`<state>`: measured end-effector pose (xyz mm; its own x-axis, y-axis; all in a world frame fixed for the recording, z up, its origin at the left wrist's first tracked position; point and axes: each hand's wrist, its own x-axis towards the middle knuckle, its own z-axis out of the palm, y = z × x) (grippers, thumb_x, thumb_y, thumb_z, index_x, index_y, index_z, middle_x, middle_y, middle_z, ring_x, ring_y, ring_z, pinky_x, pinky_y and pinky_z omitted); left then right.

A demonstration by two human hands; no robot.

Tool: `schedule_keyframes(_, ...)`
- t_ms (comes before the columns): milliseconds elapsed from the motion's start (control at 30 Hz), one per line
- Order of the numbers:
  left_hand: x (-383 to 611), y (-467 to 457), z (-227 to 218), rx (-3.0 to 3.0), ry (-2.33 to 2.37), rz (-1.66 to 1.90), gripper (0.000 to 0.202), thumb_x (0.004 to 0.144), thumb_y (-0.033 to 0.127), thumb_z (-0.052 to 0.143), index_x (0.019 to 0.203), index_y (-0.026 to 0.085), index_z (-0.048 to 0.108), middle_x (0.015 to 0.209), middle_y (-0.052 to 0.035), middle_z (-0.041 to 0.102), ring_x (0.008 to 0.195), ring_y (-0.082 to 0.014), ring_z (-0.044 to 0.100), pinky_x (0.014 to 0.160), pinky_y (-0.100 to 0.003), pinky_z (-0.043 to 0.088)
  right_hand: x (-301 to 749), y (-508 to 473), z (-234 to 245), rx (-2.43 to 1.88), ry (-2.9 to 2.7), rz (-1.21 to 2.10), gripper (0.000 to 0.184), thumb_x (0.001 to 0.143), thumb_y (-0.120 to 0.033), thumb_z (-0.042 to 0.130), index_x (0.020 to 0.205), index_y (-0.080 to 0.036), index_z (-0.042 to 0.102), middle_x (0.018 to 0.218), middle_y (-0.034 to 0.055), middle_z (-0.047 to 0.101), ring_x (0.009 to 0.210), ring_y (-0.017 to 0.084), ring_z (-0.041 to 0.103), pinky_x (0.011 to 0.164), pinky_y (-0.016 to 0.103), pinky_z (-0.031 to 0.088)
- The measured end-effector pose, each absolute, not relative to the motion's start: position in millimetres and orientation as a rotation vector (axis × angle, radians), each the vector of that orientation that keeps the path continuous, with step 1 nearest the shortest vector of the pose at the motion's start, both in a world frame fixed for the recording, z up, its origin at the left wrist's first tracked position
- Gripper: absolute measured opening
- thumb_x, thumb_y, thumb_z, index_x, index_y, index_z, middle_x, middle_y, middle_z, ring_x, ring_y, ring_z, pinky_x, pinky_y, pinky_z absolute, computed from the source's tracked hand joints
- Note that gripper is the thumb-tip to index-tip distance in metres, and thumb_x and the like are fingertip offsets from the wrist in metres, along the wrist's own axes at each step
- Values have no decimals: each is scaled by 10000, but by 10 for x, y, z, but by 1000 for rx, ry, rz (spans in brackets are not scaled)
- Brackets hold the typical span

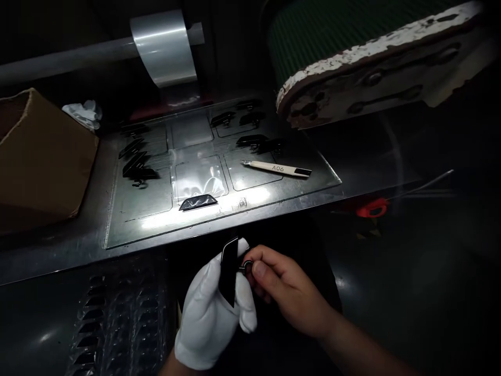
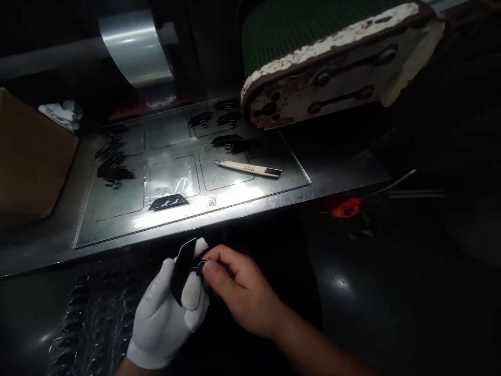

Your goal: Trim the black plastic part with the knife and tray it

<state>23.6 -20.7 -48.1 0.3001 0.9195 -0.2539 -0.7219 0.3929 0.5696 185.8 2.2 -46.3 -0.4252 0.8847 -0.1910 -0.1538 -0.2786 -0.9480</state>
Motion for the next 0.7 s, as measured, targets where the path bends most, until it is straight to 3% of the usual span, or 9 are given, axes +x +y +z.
schedule_keyframes(567,215,-220,-594,434,597,1168,499,1076,383,326,1396,108,592,629,-45,698,456,-136,643,479,-215,488,1809,35,-531,-965,-1062,1927,289,994,-474,630,970,-187,655,705,-52,541,611,57,449,570,180,383)
schedule_keyframes(700,136,-181,-634,410,639,1087,647,1059,544,255,1389,102,594,639,-77,703,524,-163,677,509,-221,506,1873,94,-474,-951,-1310,1586,125,999,-324,649,1036,-216,701,831,-14,653,702,81,586,624,191,482)
